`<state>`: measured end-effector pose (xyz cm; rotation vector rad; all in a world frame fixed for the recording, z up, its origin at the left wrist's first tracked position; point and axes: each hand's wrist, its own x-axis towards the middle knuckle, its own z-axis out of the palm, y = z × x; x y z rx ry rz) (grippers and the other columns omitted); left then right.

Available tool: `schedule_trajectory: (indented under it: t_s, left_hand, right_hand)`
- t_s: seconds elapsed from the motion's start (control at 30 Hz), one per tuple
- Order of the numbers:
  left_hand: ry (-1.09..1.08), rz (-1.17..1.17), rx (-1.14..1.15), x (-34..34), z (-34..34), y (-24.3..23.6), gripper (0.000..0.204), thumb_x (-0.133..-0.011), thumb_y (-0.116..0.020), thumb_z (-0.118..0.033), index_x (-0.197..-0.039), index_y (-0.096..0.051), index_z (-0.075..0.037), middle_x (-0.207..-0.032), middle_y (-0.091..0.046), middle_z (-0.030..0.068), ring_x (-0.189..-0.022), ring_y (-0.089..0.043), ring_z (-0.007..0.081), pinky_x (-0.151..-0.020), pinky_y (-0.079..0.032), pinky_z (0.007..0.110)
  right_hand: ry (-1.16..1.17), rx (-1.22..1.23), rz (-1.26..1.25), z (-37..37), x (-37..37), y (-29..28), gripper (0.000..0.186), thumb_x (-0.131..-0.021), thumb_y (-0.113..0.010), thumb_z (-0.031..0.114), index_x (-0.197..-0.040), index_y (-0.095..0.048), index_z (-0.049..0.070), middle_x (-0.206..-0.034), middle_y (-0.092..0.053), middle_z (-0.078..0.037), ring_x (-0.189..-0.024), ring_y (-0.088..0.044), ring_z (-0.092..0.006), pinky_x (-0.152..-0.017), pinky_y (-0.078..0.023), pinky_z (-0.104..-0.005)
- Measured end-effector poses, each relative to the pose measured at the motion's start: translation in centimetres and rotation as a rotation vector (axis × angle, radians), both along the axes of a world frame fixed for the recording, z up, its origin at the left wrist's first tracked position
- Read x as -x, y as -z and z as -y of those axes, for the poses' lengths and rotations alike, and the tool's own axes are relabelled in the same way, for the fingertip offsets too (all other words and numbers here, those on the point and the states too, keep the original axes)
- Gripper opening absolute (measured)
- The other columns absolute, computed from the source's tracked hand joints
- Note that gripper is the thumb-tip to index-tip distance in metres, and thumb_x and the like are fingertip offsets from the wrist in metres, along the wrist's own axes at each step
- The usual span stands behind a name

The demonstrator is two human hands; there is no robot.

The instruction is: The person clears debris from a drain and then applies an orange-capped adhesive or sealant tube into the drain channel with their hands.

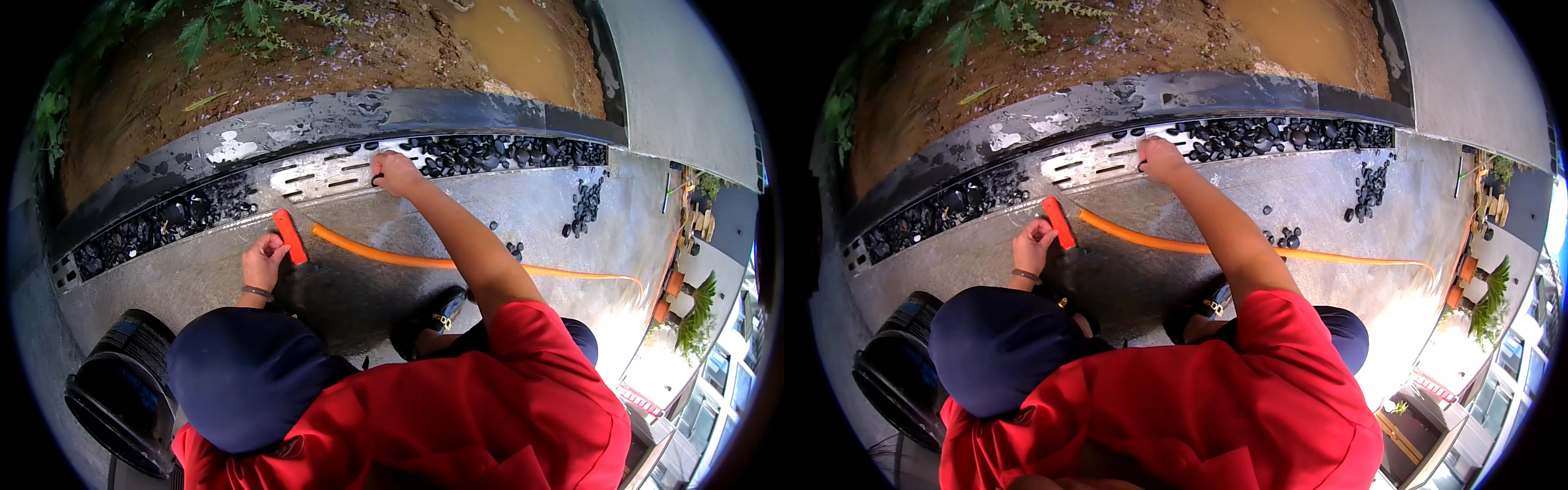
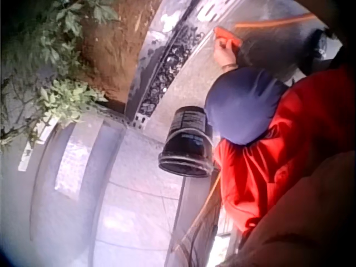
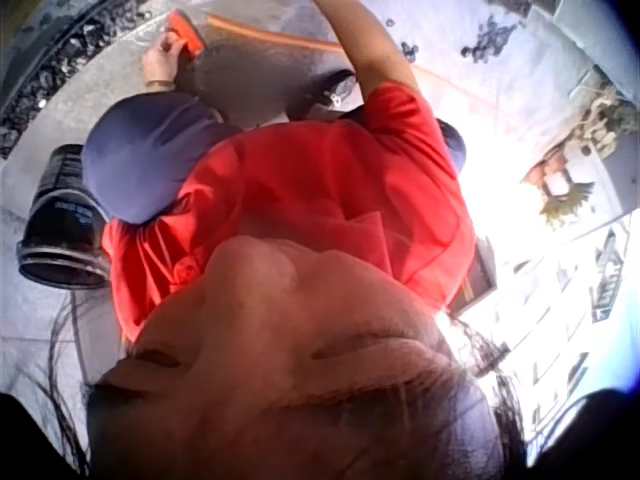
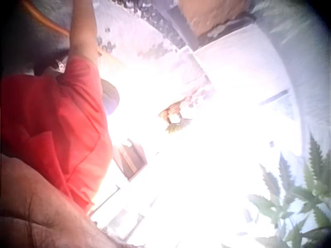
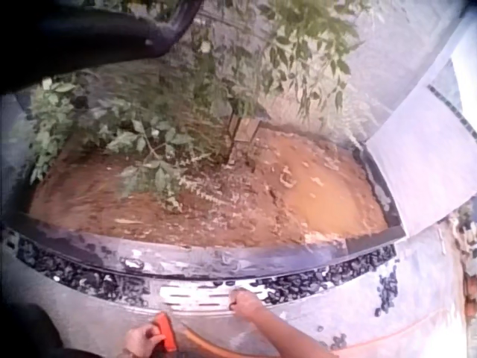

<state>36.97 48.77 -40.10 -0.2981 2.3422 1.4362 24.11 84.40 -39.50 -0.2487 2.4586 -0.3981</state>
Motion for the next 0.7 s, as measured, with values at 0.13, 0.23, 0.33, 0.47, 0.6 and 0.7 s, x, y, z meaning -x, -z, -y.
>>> schedule_trajectory:
  t_s: [0.13, 0.23, 0.33, 0.47, 0.6, 0.7]
  left_hand:
    - [-0.325, 0.023, -0.253, 1.9, 2.0, 0.7, 0.009, -0.088, -0.071, 0.000, -0.092, -0.065, -0.005, -0.079, -0.065, -0.0037, -0.070, -0.056, 0.0035, -0.066, -0.045, 0.020]
    - [-0.332, -0.022, -0.219, 4.4, 4.1, 1.3, 0.010, -0.090, -0.069, -0.001, -0.100, -0.069, -0.003, -0.087, -0.071, 0.0006, -0.077, -0.061, 0.0051, -0.074, -0.049, 0.020]
    - [-0.328, 0.023, -0.338, 5.7, 5.7, 1.4, 0.008, -0.093, -0.067, -0.004, -0.100, -0.069, -0.002, -0.089, -0.071, 0.0016, -0.079, -0.063, 0.0063, -0.075, -0.050, 0.020]
    - [-0.438, 0.161, -0.461, 6.4, 5.9, -0.1, 0.008, -0.094, -0.066, -0.007, -0.100, -0.069, -0.002, -0.089, -0.072, 0.0019, -0.079, -0.065, 0.0089, -0.075, -0.052, 0.022]
    - [-0.103, -0.216, -0.006, 6.8, 8.0, 2.1, 0.023, -0.090, -0.068, -0.007, -0.113, -0.070, -0.010, -0.120, -0.066, 0.0106, -0.103, -0.063, 0.0168, -0.086, -0.051, 0.028]
    - [0.167, -0.320, 0.671, 9.2, 6.8, -1.8, 0.039, -0.080, -0.076, -0.015, -0.117, -0.069, -0.020, -0.136, -0.053, 0.0110, -0.129, -0.046, 0.0294, -0.104, -0.038, 0.044]
  right_hand:
    - [0.066, -0.009, 0.017, 0.1, -0.2, 0.3, 0.029, -0.076, -0.078, 0.024, -0.096, -0.067, 0.007, -0.102, -0.068, -0.017, -0.102, -0.065, -0.0327, -0.090, -0.052, -0.0414]
    - [0.009, -0.193, 0.107, 0.3, 0.0, 1.2, 0.034, -0.080, -0.076, 0.031, -0.097, -0.066, 0.003, -0.108, -0.069, -0.018, -0.107, -0.065, -0.0327, -0.092, -0.053, -0.0418]
    - [0.030, -0.214, 0.047, 0.6, 0.1, -0.6, 0.038, -0.084, -0.074, 0.033, -0.103, -0.063, 0.002, -0.110, -0.069, -0.018, -0.108, -0.065, -0.0331, -0.091, -0.053, -0.0427]
    - [0.096, -0.279, -0.388, -1.9, -0.1, -4.1, 0.033, -0.078, -0.077, 0.021, -0.106, -0.062, 0.012, -0.105, -0.066, -0.007, -0.104, -0.062, -0.0283, -0.081, -0.052, -0.0425]
    - [0.014, -0.157, -0.517, 0.0, -1.5, -6.4, 0.032, -0.077, -0.076, 0.019, -0.107, -0.065, 0.013, -0.112, -0.063, -0.005, -0.109, -0.057, -0.0268, -0.085, -0.049, -0.0401]
    - [-0.034, 0.058, -0.421, 3.8, -3.4, -5.2, 0.022, -0.083, -0.071, 0.025, -0.100, -0.066, 0.012, -0.105, -0.062, -0.006, -0.106, -0.057, -0.0256, -0.086, -0.047, -0.0398]
